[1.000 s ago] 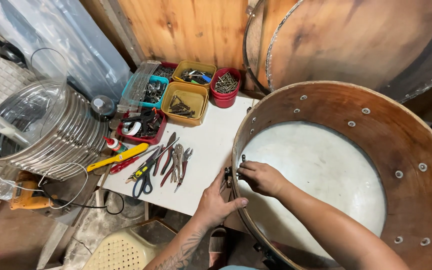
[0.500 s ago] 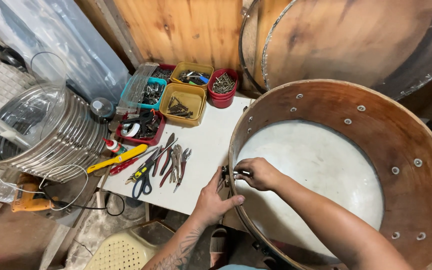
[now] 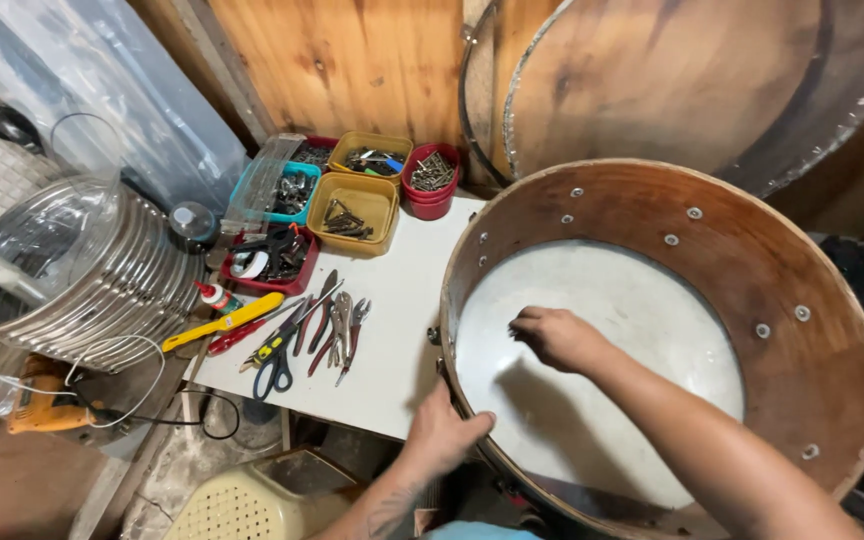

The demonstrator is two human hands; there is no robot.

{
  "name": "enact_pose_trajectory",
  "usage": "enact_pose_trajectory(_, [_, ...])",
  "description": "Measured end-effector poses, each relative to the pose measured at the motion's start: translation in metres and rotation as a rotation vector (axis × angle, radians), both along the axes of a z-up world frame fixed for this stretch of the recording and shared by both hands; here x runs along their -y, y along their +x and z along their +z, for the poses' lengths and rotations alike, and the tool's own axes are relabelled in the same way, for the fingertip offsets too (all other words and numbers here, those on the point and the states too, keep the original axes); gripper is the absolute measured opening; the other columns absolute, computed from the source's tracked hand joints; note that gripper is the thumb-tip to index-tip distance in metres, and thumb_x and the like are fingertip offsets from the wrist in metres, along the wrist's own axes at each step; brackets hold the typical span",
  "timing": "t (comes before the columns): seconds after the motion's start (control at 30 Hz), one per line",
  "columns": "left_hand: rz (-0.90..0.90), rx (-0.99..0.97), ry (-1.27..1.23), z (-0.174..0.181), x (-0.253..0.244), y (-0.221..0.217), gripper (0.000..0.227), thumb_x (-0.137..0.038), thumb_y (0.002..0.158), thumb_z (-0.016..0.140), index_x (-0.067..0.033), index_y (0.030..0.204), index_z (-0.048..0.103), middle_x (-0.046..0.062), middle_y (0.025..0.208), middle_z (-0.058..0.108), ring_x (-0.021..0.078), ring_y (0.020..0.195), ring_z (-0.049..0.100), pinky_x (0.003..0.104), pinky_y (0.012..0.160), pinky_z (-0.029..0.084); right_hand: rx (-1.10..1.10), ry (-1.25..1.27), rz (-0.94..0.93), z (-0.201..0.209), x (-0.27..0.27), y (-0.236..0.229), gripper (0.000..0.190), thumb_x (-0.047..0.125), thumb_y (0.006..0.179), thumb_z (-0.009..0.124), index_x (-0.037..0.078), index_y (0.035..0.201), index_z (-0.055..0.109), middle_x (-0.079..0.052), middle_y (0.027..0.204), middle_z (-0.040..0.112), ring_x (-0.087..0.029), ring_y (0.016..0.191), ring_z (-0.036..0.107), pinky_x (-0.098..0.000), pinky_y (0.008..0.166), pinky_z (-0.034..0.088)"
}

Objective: The person uses a drum key to tighten the tension rods on a wooden drum shell. They then place a clear plastic drumhead onto the shell and secure it with a metal rim, tightening the hardware to hold the head in place.

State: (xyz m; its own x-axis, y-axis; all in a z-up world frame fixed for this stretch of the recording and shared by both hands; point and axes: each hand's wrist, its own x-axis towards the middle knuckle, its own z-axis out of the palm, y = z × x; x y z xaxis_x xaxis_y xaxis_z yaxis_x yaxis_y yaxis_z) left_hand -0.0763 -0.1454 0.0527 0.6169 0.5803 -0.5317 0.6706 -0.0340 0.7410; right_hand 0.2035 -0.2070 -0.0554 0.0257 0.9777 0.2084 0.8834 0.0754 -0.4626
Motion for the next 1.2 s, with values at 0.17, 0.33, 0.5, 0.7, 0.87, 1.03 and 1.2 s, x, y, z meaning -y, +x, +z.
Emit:
enact_pose_trajectory(0.17, [-0.047, 0.028, 0.073, -0.021, -0.04, 0.022, 0.062, -0.029, 0.073, 0.08, -0.0024, 0.126, 0.058, 0.02, 0.112, 0.073, 0.0329, 0.099, 0.071, 0.044, 0.086, 0.062, 0.003, -0.052, -0.245, 0.016, 0.045, 0.036, 0.02, 0.025, 0.095, 0.065, 0.014, 0.109, 0.074, -0.007, 0.098, 0.071, -0.034, 0.089, 0.071, -0.0451, 0.078, 0.058])
enact_pose_trajectory(0.33, [-0.119, 0.197, 0.165, -0.022, -0.092, 0.055, 0.058, -0.026, 0.067, 0.084, 0.0105, 0.109, 0.07, 0.037, 0.11, 0.071, 0.0506, 0.116, 0.065, 0.06, 0.095, 0.052, -0.242, -0.229, -0.399, 0.045, 0.067, 0.014, 0.024, 0.022, 0.096, 0.064, 0.011, 0.115, 0.074, -0.005, 0.093, 0.074, -0.017, 0.06, 0.078, -0.0379, 0.077, 0.064])
enact_pose_trajectory(0.5, [-0.042, 0.244, 0.098, -0.095, -0.172, 0.096, 0.031, -0.008, 0.064, 0.072, -0.0009, 0.094, 0.076, 0.018, 0.079, 0.072, 0.0292, 0.08, 0.072, 0.043, 0.064, 0.06, -0.333, -0.323, -0.372, 0.058, 0.047, -0.014, 0.029, 0.023, 0.097, 0.063, 0.009, 0.119, 0.075, -0.008, 0.093, 0.074, -0.022, 0.07, 0.08, -0.0394, 0.075, 0.063])
enact_pose_trajectory(0.7, [-0.087, 0.264, 0.046, -0.12, -0.212, 0.138, 0.038, -0.006, 0.059, 0.073, -0.0034, 0.097, 0.076, 0.015, 0.074, 0.068, 0.0251, 0.074, 0.07, 0.039, 0.06, 0.063, -0.317, -0.283, -0.27, 0.046, -0.001, -0.034, 0.031, 0.023, 0.093, 0.069, 0.01, 0.12, 0.077, -0.015, 0.105, 0.075, -0.036, 0.098, 0.075, -0.0463, 0.085, 0.06])
enact_pose_trajectory(0.87, [-0.056, 0.366, 0.185, -0.063, -0.198, 0.145, 0.071, -0.028, 0.076, 0.08, -0.0094, 0.142, 0.061, 0.023, 0.131, 0.067, 0.0359, 0.126, 0.062, 0.047, 0.104, 0.054, -0.3, -0.279, -0.274, 0.024, -0.032, -0.05, 0.031, 0.026, 0.095, 0.067, 0.012, 0.121, 0.076, -0.01, 0.11, 0.077, -0.032, 0.104, 0.074, -0.044, 0.091, 0.059])
enact_pose_trajectory(1.03, [0.053, 0.362, 0.226, -0.021, -0.154, 0.098, 0.085, -0.052, 0.093, 0.068, 0.0019, 0.153, 0.043, 0.031, 0.15, 0.05, 0.0425, 0.14, 0.049, 0.054, 0.118, 0.042, -0.329, -0.24, -0.353, 0.008, -0.051, -0.051, 0.032, 0.028, 0.098, 0.065, 0.015, 0.126, 0.073, -0.008, 0.11, 0.078, -0.029, 0.105, 0.074, -0.0423, 0.091, 0.058])
enact_pose_trajectory(1.2, [0.074, 0.389, 0.189, -0.022, -0.096, 0.022, 0.094, -0.067, 0.094, 0.052, 0.0076, 0.15, 0.042, 0.034, 0.15, 0.049, 0.0459, 0.14, 0.048, 0.057, 0.118, 0.04, -0.342, -0.093, -0.178, 0.011, -0.049, -0.061, 0.024, 0.019, 0.093, 0.07, 0.01, 0.115, 0.077, -0.012, 0.105, 0.079, -0.035, 0.1, 0.074, -0.047, 0.087, 0.059])
